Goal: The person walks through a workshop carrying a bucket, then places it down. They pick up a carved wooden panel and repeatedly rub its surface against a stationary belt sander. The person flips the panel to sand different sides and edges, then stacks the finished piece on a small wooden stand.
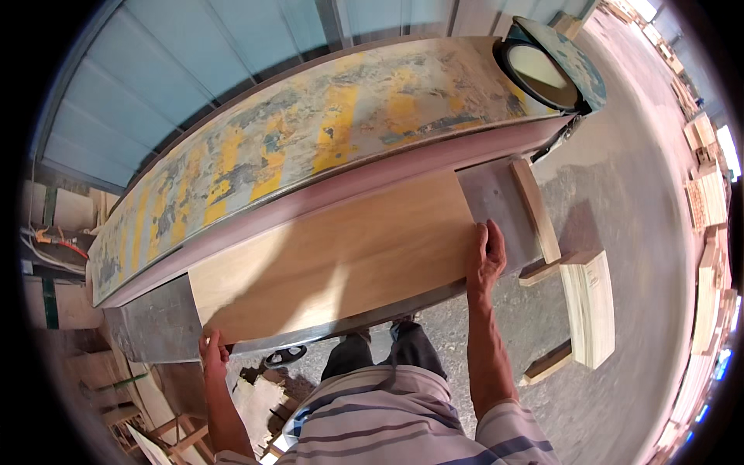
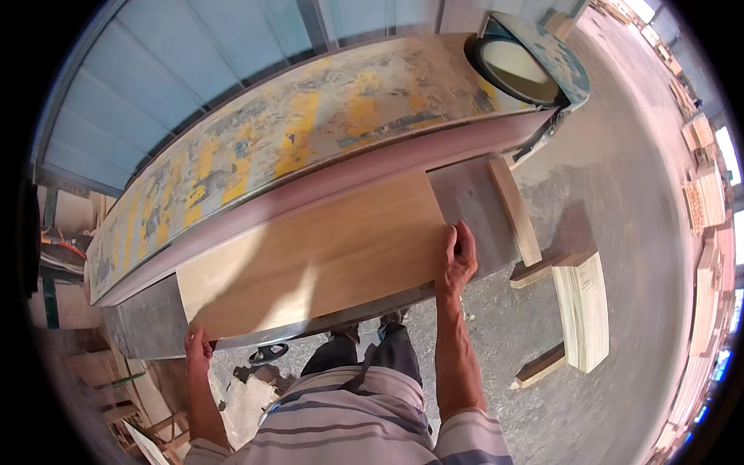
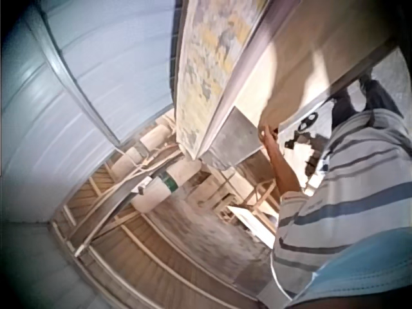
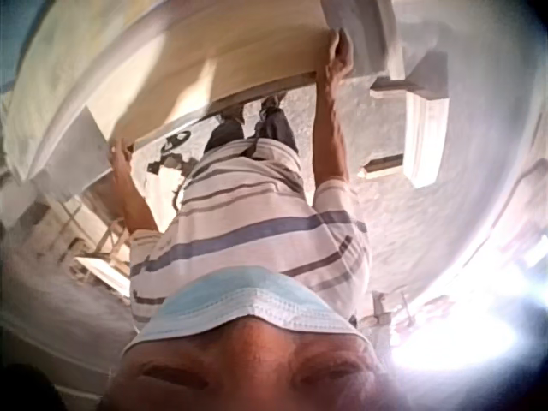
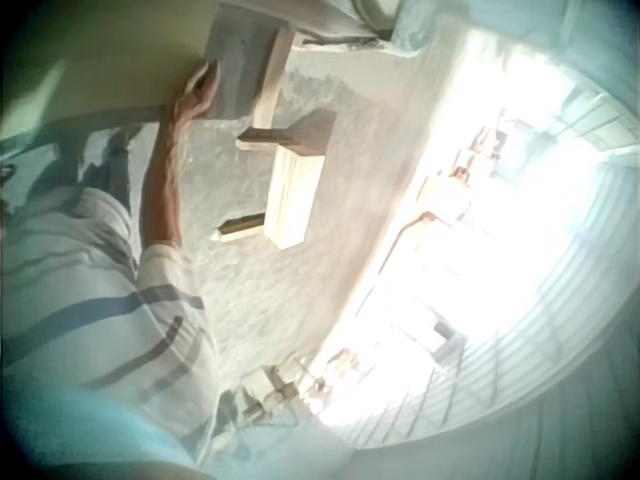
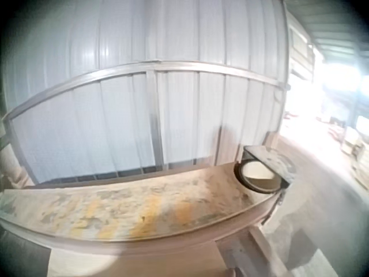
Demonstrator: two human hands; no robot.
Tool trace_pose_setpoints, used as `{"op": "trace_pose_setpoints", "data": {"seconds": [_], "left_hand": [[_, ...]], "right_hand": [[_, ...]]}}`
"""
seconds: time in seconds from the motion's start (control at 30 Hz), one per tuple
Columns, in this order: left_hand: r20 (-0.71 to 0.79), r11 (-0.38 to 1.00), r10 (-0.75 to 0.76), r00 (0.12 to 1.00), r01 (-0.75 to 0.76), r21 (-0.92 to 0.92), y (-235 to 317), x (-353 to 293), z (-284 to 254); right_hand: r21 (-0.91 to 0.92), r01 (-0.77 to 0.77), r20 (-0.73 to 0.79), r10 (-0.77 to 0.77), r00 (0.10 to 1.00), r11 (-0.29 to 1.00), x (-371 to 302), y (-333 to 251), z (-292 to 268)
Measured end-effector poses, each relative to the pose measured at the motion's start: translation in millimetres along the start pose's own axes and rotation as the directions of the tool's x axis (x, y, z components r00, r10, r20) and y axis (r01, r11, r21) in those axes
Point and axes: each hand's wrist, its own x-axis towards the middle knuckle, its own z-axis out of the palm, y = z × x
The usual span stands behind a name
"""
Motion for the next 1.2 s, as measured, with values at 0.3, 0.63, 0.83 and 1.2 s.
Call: {"op": "trace_pose_setpoints", "data": {"seconds": [0.3, 0.63, 0.83, 1.2], "left_hand": [[0.019, 1.0, 0.013, 1.0, -0.012, -0.025, -17, 50, -46], [0.184, 0.996, -0.029, 0.983, 0.014, 0.083, -21, 144, -150], [0.188, 0.989, 0.097, 0.977, -0.074, -0.125, -11, 125, -183], [0.141, 0.994, 0.033, 0.989, -0.048, 0.1, -28, 111, -121]], "right_hand": [[-0.072, 0.008, -0.102, -0.016, 0.995, 0.997, -35, 15, 29], [-0.166, 0.155, -0.107, -0.174, 0.979, 0.974, -137, -12, 84], [-0.231, 0.167, 0.02, -0.167, 0.986, 0.959, -186, -21, 103], [-0.236, 0.078, 0.019, -0.075, 0.997, 0.969, -195, -39, 109]]}}
